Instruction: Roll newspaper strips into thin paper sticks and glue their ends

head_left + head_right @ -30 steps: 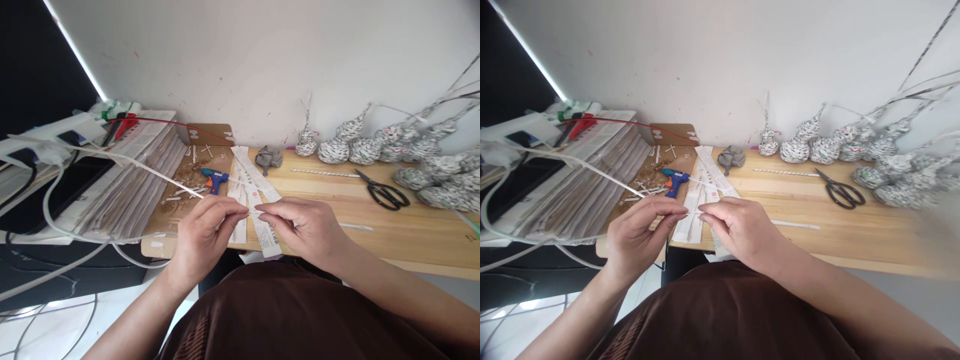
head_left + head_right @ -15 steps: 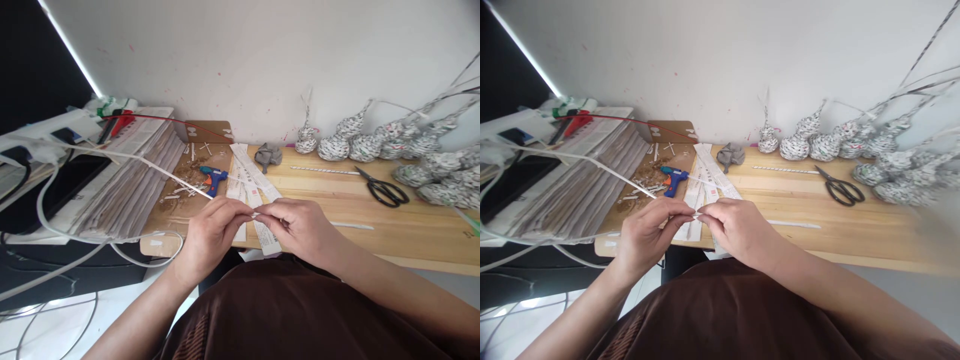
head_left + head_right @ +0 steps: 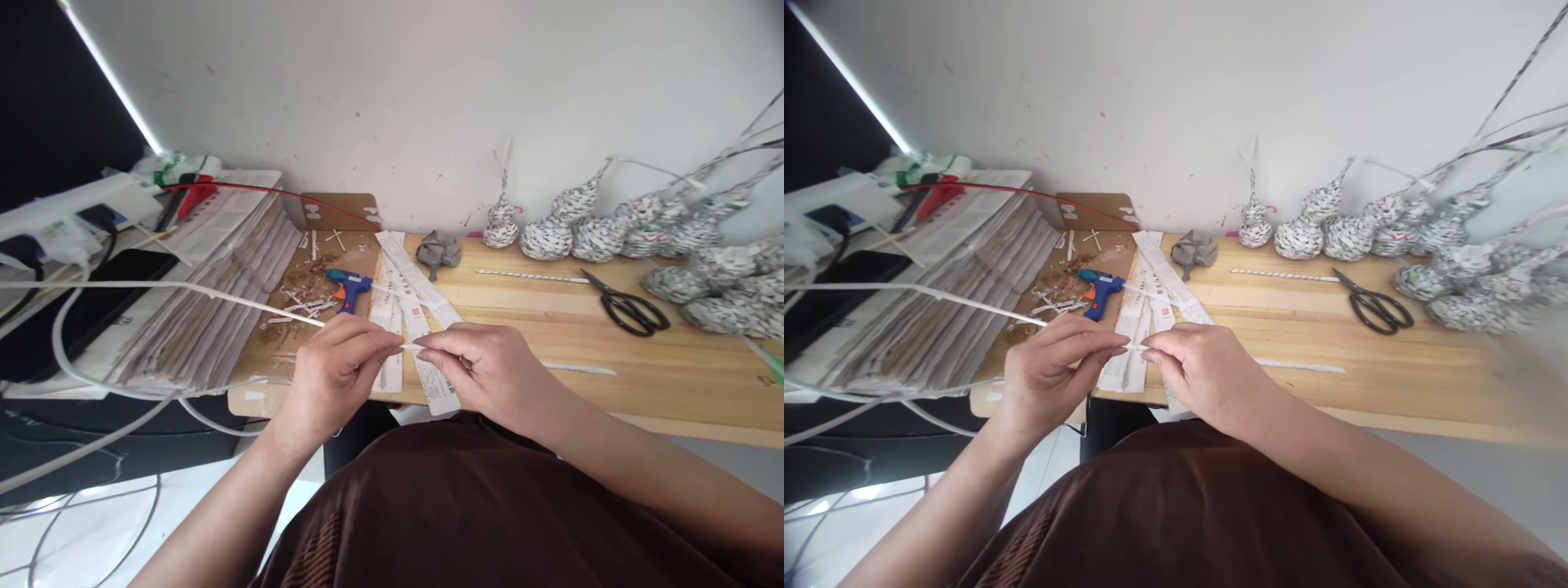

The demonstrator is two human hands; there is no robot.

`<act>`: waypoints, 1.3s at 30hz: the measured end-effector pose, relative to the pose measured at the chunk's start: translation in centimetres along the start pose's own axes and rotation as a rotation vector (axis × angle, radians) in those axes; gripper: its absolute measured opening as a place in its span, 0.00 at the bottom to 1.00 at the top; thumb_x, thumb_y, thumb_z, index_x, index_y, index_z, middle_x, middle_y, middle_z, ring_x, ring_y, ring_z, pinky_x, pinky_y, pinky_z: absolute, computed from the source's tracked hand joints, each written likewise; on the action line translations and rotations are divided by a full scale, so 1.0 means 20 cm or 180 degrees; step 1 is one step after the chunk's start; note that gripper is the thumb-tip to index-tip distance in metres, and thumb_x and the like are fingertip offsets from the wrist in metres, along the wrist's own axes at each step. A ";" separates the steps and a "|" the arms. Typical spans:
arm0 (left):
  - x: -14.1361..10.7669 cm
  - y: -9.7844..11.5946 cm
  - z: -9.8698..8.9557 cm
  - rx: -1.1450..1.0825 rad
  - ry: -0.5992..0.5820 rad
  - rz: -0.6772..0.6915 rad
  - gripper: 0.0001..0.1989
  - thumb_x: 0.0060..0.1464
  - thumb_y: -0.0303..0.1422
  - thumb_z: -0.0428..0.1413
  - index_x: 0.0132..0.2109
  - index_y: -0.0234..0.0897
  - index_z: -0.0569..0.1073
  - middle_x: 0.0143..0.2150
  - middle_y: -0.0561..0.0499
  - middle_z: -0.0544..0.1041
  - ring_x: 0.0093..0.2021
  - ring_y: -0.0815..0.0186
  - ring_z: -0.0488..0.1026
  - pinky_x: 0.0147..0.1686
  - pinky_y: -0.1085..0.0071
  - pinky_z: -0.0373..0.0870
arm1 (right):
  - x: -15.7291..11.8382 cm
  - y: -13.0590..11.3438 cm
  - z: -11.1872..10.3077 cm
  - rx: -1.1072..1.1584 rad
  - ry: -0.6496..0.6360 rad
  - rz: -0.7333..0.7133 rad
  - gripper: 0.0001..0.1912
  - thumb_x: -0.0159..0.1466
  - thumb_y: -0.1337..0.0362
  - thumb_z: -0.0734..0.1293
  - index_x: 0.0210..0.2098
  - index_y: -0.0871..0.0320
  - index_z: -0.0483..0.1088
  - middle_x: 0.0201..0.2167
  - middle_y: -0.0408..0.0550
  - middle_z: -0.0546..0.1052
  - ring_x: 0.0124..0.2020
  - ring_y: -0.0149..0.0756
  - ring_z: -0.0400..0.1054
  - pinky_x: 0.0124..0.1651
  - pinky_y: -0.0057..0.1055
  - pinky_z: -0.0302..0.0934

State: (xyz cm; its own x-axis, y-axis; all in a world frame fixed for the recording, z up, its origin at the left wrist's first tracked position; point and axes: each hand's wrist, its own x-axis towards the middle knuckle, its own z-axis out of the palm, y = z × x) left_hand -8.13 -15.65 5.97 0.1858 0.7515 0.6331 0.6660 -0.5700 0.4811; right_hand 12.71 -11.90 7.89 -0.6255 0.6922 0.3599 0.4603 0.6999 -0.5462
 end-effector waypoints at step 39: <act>-0.01 0.00 0.04 -0.0095 -0.0179 -0.0024 0.07 0.53 0.25 0.58 0.39 0.38 0.76 0.34 0.51 0.78 0.35 0.67 0.72 0.39 0.68 0.69 | 0.03 0.01 0.05 0.0587 -0.0148 0.0495 0.09 0.64 0.65 0.64 0.31 0.58 0.76 0.23 0.41 0.75 0.24 0.25 0.64 0.29 0.23 0.55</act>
State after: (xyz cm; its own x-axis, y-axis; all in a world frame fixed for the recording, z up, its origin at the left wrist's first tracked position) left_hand -7.59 -15.49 5.24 0.2218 0.7728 0.5946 0.6459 -0.5733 0.5042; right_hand 11.86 -11.56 7.23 -0.5864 0.7772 0.2280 0.4331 0.5388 -0.7226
